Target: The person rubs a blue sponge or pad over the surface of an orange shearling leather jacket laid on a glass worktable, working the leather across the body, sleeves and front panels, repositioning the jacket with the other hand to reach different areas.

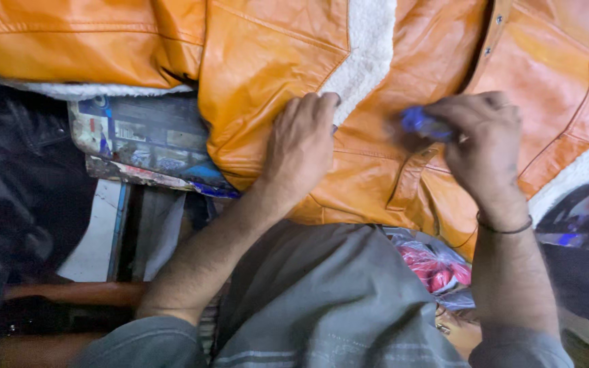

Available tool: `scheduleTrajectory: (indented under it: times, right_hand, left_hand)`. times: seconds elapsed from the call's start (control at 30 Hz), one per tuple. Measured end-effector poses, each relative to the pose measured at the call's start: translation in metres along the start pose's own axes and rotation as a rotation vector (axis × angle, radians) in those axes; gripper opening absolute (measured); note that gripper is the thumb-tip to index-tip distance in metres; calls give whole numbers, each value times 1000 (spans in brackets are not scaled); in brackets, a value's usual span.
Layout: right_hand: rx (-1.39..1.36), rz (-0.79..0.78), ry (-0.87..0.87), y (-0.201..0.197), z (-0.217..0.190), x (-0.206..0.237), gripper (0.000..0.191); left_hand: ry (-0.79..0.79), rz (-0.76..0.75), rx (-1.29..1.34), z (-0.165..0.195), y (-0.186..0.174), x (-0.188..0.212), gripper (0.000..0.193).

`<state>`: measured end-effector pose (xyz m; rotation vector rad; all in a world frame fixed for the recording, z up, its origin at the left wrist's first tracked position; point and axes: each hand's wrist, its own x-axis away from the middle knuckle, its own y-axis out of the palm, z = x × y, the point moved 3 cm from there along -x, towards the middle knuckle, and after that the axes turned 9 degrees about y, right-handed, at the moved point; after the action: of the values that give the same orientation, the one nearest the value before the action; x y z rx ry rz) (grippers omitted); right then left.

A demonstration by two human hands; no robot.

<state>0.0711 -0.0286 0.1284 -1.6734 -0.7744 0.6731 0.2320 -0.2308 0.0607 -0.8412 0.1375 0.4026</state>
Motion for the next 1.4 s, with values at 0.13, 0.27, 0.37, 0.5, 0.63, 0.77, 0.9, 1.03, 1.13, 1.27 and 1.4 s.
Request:
scheduleTrajectory:
  times: [0.13,0.27,0.37,0.5,0.63,0.77,0.9,1.03,1.13,1.27,1.4]
  right_hand:
    - [-508,221,187,-29,26,-12,25]
    - [-271,45,-99,-29,14,-22,25]
    - [116,-159,-366,-16,-7,-25,32]
    - [534,-382,-466,-8,-18,-27,16]
    - [528,-441,-488,-2,-17,-30,12]
    - [341,-441,-480,10,-9,-29,12]
    - [124,-343,-454,4,3,-25,26]
    - [104,-365,-367,-3,13,-25,32]
    - [321,-460,-307,-4,12,-26,25]
    - [32,-338,-188,-20,-3,-29,31]
    - [79,-393,-278,-21,-25,-27,28]
  left_hand:
    - [166,-53,68,51,25,-2,23]
    - [218,-183,210,98,68,-2,47]
    - [299,-201,141,124,91,5,52]
    - [315,-374,-40,143,107,20,49]
    - [285,-563,-53,149,111,30,39]
    - [294,-601,9,146,109,33,37]
    - [336,-556,-8,142,105,33,38]
    - [364,-622,-53,138,102,30,33]
    - [401,-660,-28,136,99,28,41]
    - [389,-662,-39,136,95,26,36]
    - [401,-648,-88,140,96,29,38]
